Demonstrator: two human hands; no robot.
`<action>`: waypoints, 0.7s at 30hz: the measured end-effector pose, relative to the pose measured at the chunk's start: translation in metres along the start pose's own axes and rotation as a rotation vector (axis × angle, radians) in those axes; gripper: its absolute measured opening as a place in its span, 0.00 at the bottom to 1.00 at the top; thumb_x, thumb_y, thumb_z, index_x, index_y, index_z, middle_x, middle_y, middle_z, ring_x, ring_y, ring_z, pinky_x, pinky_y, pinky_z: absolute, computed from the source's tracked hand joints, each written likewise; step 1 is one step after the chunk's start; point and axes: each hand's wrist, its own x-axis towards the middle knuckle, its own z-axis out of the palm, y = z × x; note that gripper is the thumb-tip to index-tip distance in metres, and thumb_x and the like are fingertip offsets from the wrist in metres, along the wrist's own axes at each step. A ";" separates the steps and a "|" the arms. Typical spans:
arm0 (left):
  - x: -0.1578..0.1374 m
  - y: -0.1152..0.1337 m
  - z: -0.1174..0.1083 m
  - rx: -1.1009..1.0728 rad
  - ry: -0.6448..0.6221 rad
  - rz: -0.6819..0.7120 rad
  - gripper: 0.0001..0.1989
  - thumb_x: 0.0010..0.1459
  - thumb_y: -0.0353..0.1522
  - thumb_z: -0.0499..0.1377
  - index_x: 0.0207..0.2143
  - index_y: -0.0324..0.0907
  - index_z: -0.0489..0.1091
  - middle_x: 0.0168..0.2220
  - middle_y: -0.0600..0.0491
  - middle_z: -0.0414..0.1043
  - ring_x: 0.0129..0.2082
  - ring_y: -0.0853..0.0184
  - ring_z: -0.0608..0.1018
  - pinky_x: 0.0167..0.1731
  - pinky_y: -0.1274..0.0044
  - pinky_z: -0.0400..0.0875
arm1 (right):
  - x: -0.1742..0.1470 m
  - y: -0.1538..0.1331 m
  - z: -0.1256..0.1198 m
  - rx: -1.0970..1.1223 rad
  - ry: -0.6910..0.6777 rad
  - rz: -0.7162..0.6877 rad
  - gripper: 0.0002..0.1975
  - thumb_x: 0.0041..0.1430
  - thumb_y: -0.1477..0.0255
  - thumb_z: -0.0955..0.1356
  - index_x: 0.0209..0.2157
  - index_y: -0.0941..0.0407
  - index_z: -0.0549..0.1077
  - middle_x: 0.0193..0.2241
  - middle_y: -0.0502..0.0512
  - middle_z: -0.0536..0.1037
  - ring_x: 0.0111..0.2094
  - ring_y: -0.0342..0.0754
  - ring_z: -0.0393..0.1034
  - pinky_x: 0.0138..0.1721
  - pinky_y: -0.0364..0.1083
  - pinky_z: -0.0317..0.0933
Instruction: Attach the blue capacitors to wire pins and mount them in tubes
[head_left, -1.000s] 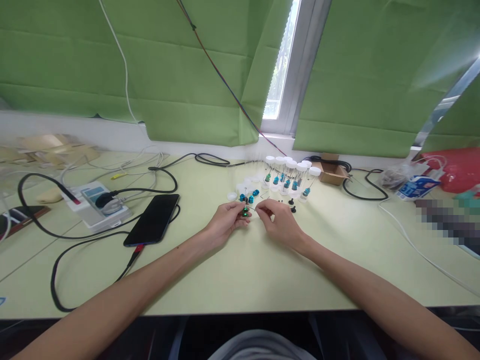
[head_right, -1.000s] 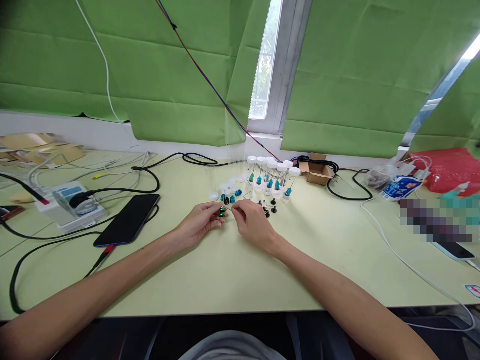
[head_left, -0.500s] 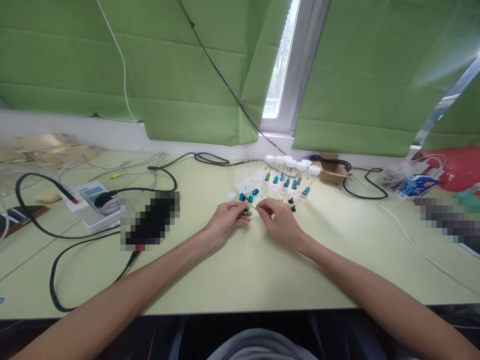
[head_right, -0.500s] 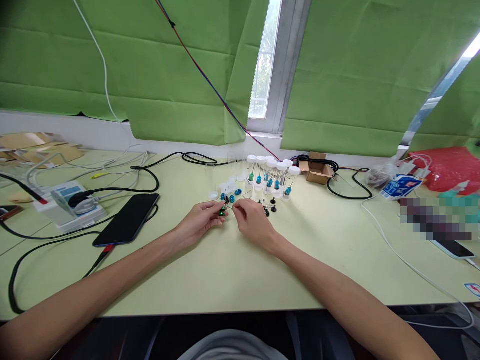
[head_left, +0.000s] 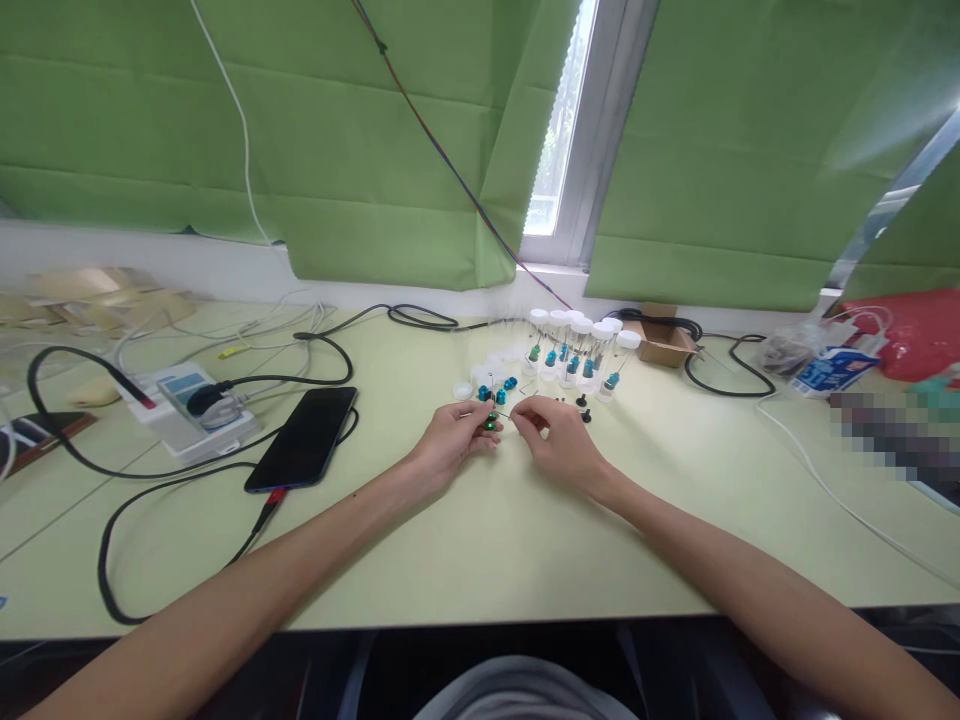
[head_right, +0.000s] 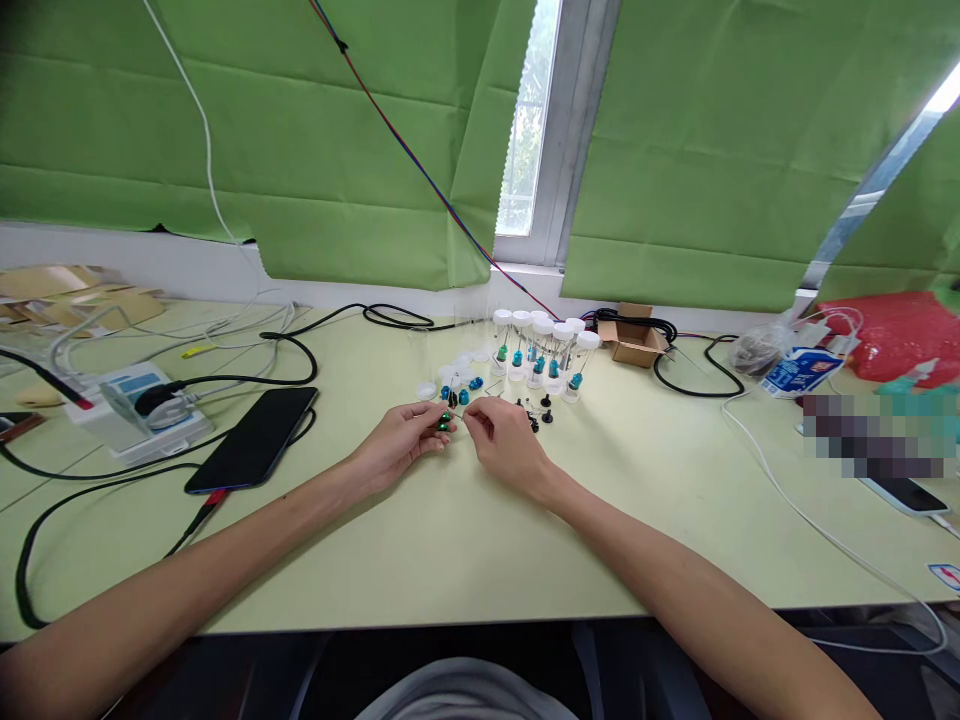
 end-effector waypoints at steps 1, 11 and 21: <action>0.000 0.000 0.000 0.000 -0.001 0.000 0.11 0.59 0.34 0.60 0.34 0.32 0.73 0.31 0.46 0.73 0.23 0.75 0.74 0.27 0.83 0.73 | 0.000 0.000 0.000 0.006 -0.001 0.001 0.07 0.61 0.74 0.63 0.32 0.57 0.72 0.27 0.52 0.75 0.28 0.44 0.67 0.31 0.44 0.60; -0.001 0.000 0.000 0.001 -0.013 0.003 0.11 0.61 0.33 0.58 0.34 0.32 0.73 0.31 0.46 0.74 0.23 0.74 0.74 0.27 0.82 0.73 | 0.000 -0.001 0.000 0.029 -0.006 0.004 0.07 0.61 0.74 0.63 0.31 0.57 0.72 0.27 0.52 0.75 0.27 0.44 0.67 0.30 0.44 0.60; -0.001 0.000 0.001 0.003 -0.016 0.006 0.10 0.60 0.33 0.58 0.32 0.33 0.73 0.31 0.46 0.74 0.24 0.74 0.74 0.27 0.81 0.73 | 0.000 -0.001 0.000 0.039 -0.013 0.005 0.07 0.61 0.75 0.63 0.31 0.56 0.72 0.27 0.52 0.75 0.27 0.44 0.67 0.30 0.43 0.60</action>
